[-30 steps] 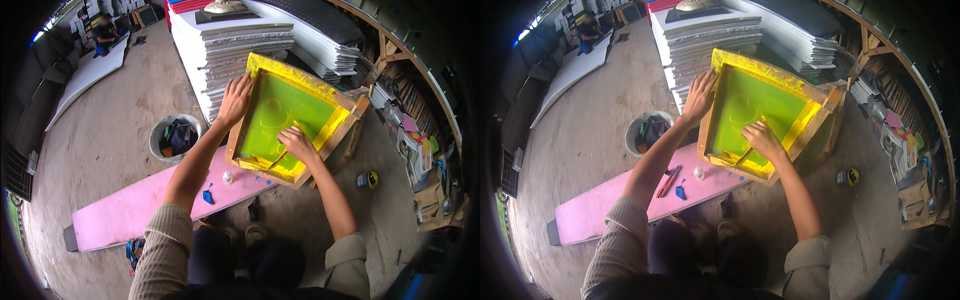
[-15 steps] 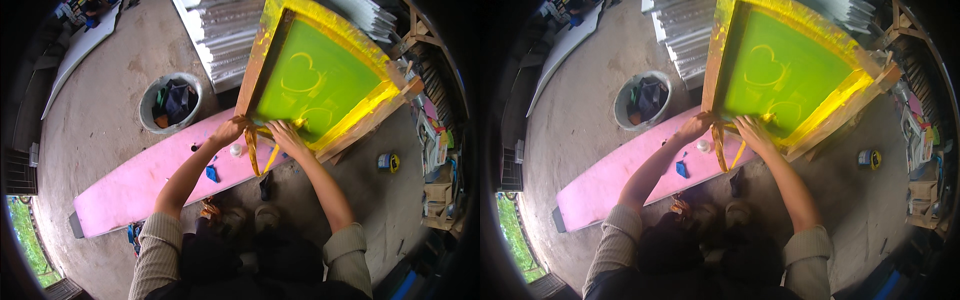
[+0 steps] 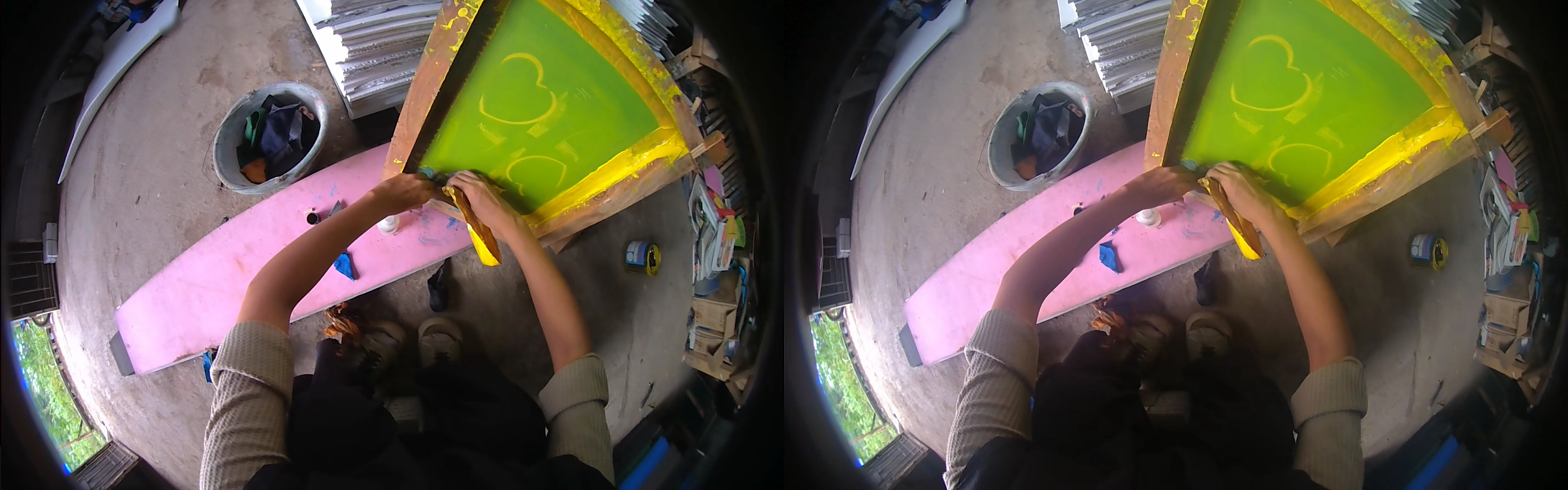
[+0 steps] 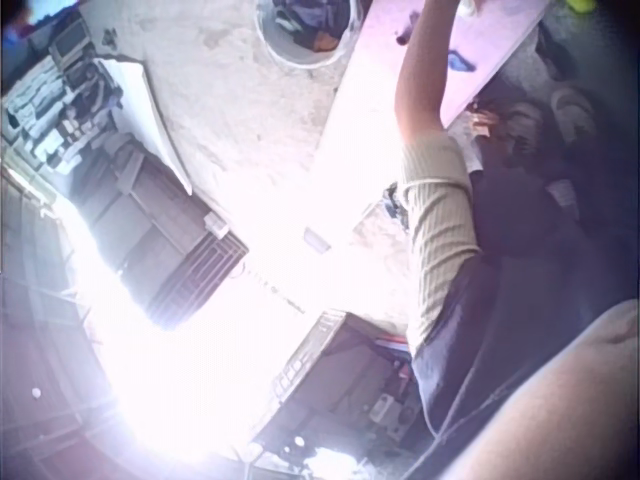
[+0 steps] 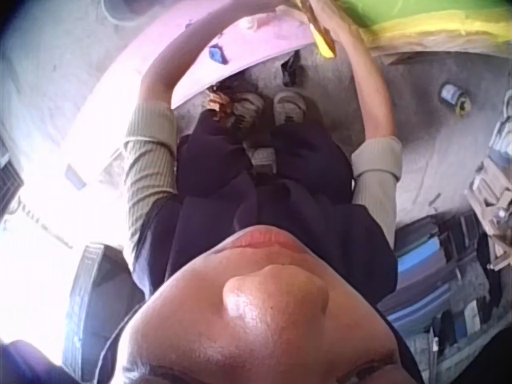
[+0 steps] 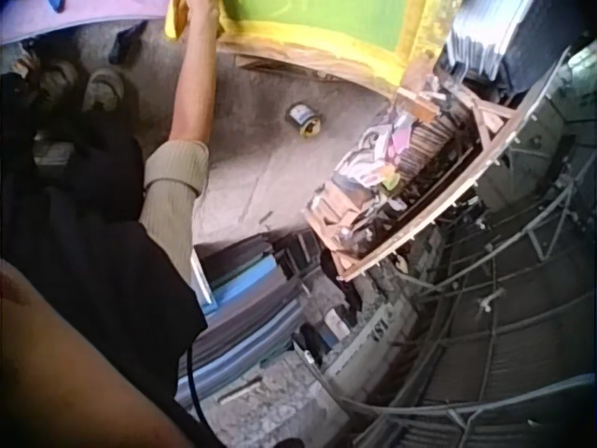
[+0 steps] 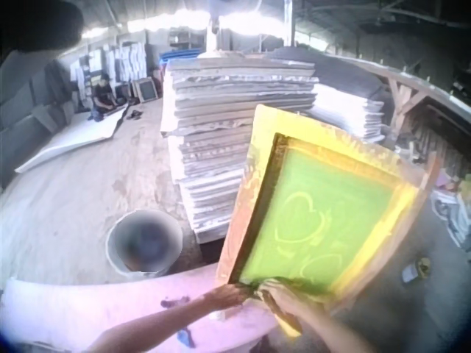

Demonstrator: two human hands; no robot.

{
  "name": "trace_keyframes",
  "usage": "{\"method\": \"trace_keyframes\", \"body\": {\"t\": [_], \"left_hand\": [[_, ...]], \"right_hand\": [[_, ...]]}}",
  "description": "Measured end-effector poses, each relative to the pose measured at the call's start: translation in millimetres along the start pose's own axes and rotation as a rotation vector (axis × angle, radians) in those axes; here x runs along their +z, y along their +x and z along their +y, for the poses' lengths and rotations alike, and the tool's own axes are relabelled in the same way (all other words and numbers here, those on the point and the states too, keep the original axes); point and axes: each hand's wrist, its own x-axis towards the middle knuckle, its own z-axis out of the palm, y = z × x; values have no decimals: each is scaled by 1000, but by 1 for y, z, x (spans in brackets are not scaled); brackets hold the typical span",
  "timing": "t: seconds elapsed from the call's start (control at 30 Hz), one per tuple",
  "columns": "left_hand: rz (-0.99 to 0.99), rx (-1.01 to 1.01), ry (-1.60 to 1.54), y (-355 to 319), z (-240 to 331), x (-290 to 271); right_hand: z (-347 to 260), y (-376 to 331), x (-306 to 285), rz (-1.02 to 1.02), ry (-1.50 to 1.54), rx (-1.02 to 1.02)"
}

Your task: The person picks up a wooden frame with a green screen and places it on a pink workbench. They then apply yellow tape around the edges of the frame, pressing it down to secure it.

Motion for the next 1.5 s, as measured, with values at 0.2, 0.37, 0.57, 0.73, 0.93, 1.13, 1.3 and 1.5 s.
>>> {"method": "trace_keyframes", "body": {"t": [0.2,0.37,0.57,0.73,0.93,1.13,1.3,1.5], "left_hand": [[-171,-96,68,17,-10,9],[-143,-132,103,11,-10,21],[-236,-229,179,16,3,10],[-280,-215,148,17,-4,7],[-209,-245,-195,7,-15,4],[92,-302,-364,-17,3,-19],[451,-404,-192,-26,6,-52],[509,-727,-286,-15,-6,-45]], "right_hand": [[6,-1,-16,-24,-147,27],[5,-3,-26,-99,-188,24],[6,-12,-36,-114,-199,152],[12,-23,-21,-161,-280,-36],[5,-35,-5,-97,87,288],[34,-14,-16,-233,232,698],[7,31,-6,-69,-159,696],[-34,63,23,-369,-524,889]]}}
